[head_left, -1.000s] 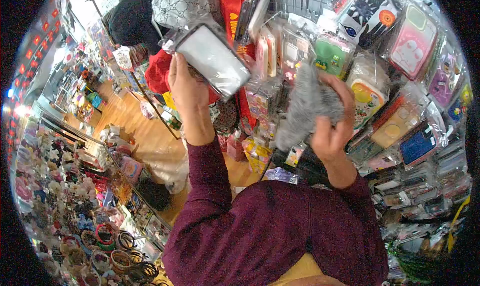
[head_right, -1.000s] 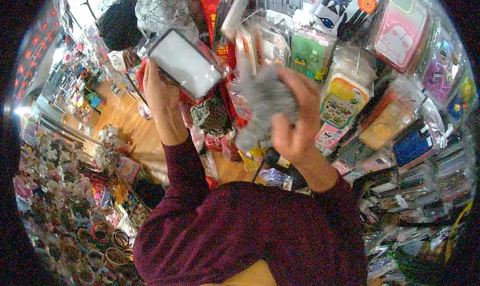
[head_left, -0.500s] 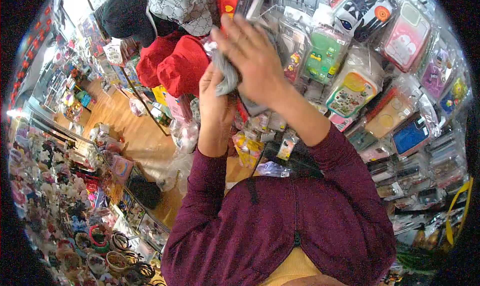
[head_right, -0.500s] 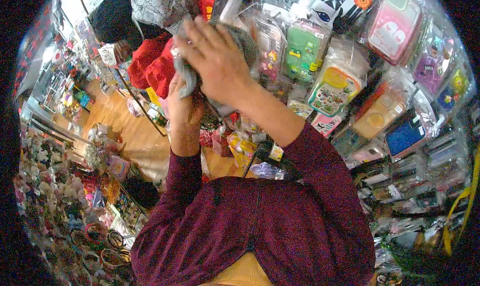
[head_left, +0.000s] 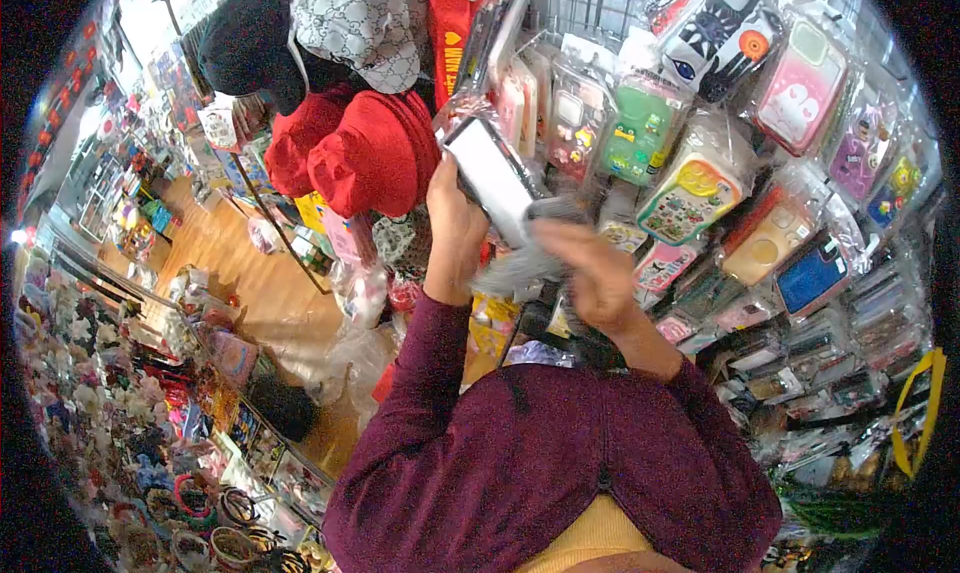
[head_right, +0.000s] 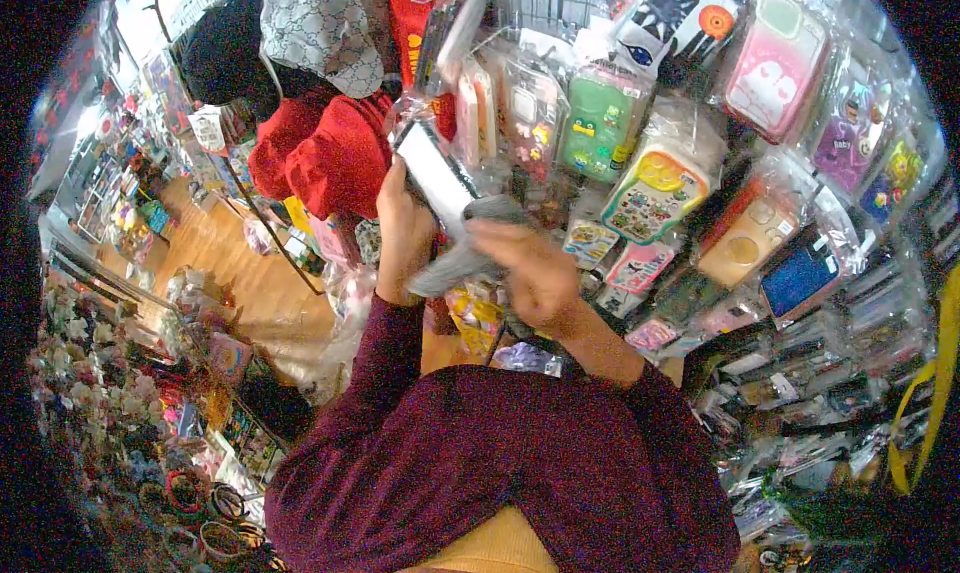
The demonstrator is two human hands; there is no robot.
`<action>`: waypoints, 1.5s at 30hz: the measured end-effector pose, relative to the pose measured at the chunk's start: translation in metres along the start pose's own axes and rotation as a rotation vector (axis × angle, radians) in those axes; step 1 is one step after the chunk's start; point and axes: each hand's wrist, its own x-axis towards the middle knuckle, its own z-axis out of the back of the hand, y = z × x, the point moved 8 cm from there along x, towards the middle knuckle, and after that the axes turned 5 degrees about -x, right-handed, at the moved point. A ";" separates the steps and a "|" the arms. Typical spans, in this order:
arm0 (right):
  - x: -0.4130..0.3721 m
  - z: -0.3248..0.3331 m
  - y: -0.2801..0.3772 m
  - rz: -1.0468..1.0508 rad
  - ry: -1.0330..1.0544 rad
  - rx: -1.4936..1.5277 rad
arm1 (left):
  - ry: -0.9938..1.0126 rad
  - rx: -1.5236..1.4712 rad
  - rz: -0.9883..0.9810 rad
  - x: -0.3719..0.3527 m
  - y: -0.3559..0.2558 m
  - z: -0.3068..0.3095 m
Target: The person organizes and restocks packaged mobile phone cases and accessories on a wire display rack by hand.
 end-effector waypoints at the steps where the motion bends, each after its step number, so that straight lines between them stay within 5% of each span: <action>1: 0.002 0.026 0.000 -0.120 -0.176 -0.089 | -0.015 -0.099 0.070 0.001 0.007 -0.001; 2: -0.002 0.051 0.001 -0.251 -0.350 -0.180 | 0.247 -0.343 0.222 0.017 0.027 0.009; 3: -0.008 0.071 -0.007 -0.374 -0.505 -0.039 | 0.819 -0.605 0.403 0.006 0.030 -0.039; 5: -0.017 0.083 -0.017 -0.500 -0.670 0.095 | 0.901 -0.647 0.458 -0.023 0.032 -0.065; 9: 0.029 -0.019 0.037 0.045 0.067 -0.291 | 0.724 -0.644 0.455 -0.045 0.053 -0.078; 11: 0.028 -0.041 0.037 0.095 0.160 -0.483 | 0.685 -0.623 0.465 -0.046 0.063 -0.075; 21: 0.118 -0.004 0.008 0.059 0.040 -0.405 | 0.632 -0.565 0.443 -0.047 0.072 -0.084; 30: 0.039 -0.036 0.019 0.188 0.192 -0.416 | 0.530 -0.609 0.296 0.020 0.039 -0.083; 32: 0.020 -0.023 0.014 0.161 0.119 -0.038 | 0.550 -0.619 0.282 0.026 0.030 -0.088; 36: -0.033 0.040 -0.046 -0.692 -0.450 0.017 | 0.770 -0.666 0.268 0.014 0.007 -0.120; 39: -0.010 0.042 -0.061 -0.523 -0.357 0.204 | 0.947 -0.683 0.304 0.001 0.016 -0.150; 41: -0.031 0.030 -0.074 -0.822 -0.526 0.490 | 1.030 -0.677 0.317 -0.009 0.029 -0.171; 43: 0.006 0.015 -0.048 -0.808 -0.168 0.813 | 1.125 -0.558 0.321 -0.019 0.038 -0.191; 45: 0.027 0.026 -0.041 -0.763 -0.207 0.794 | 1.078 -0.250 0.290 -0.022 0.034 -0.205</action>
